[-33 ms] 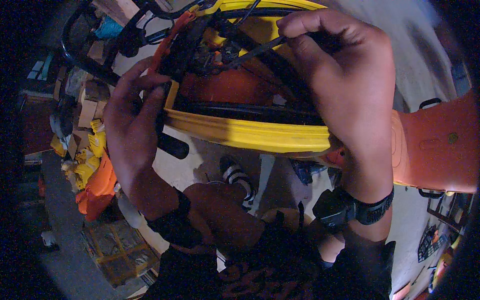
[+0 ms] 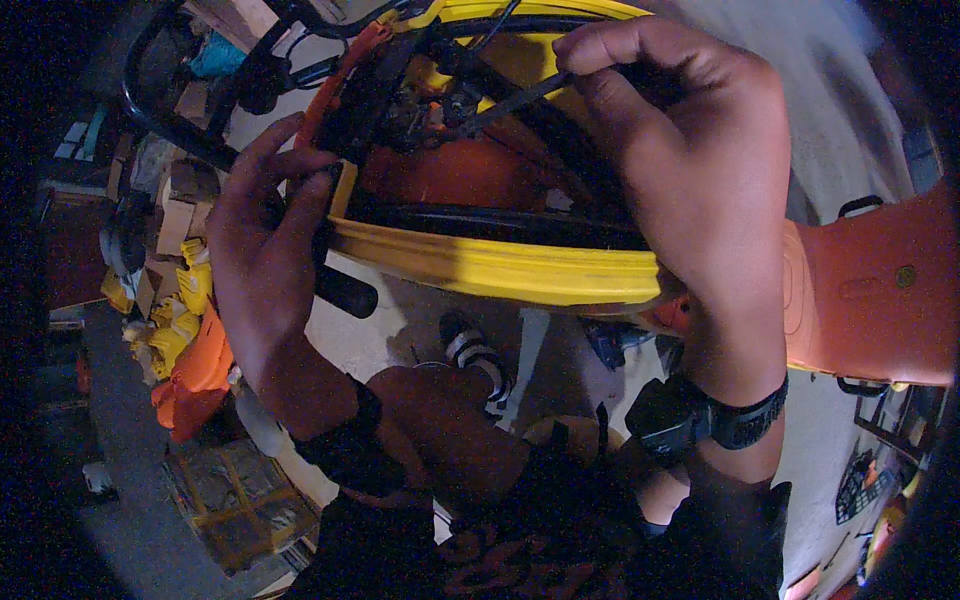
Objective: Working on the mechanical components inside the seat compartment of a yellow motorcycle/scooter.
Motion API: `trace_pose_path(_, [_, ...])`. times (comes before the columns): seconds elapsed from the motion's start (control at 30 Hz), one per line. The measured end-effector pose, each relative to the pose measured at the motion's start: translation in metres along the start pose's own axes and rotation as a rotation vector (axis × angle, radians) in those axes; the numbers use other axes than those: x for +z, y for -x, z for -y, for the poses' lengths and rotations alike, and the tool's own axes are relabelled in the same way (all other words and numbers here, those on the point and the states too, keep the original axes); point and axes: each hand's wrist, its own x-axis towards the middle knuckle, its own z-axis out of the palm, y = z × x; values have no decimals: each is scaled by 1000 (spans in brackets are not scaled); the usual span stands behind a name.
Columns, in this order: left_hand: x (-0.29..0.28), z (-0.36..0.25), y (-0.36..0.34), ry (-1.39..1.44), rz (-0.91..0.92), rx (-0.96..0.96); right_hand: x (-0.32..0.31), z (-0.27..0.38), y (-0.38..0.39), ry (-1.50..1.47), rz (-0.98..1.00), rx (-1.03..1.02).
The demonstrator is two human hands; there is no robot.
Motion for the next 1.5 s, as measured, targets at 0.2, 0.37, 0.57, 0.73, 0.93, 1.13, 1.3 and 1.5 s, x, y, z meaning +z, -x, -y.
trace_pose_path(0.2, [2,-6,2,-88,-78,44,1,3,0,17,-4,11])
trace_pose_path(0.37, [-2,3,1,34,-18,11,1,0,0,-11,0,6])
trace_pose_path(0.57, [0,-6,1,-70,-24,-6,1,4,0,36,-11,27])
trace_pose_path(0.73, [0,-11,2,-184,-14,-15,1,3,1,23,-18,22])
trace_pose_path(0.93, [-4,-5,3,-41,12,15,1,4,0,23,-12,25])
trace_pose_path(1.13, [-3,-5,0,-86,25,35,1,2,1,26,-18,30])
trace_pose_path(1.3, [-3,-5,1,-134,-23,76,2,4,-1,14,-1,13])
trace_pose_path(1.5, [-4,-4,1,-67,-4,13,2,3,0,-3,8,-1])
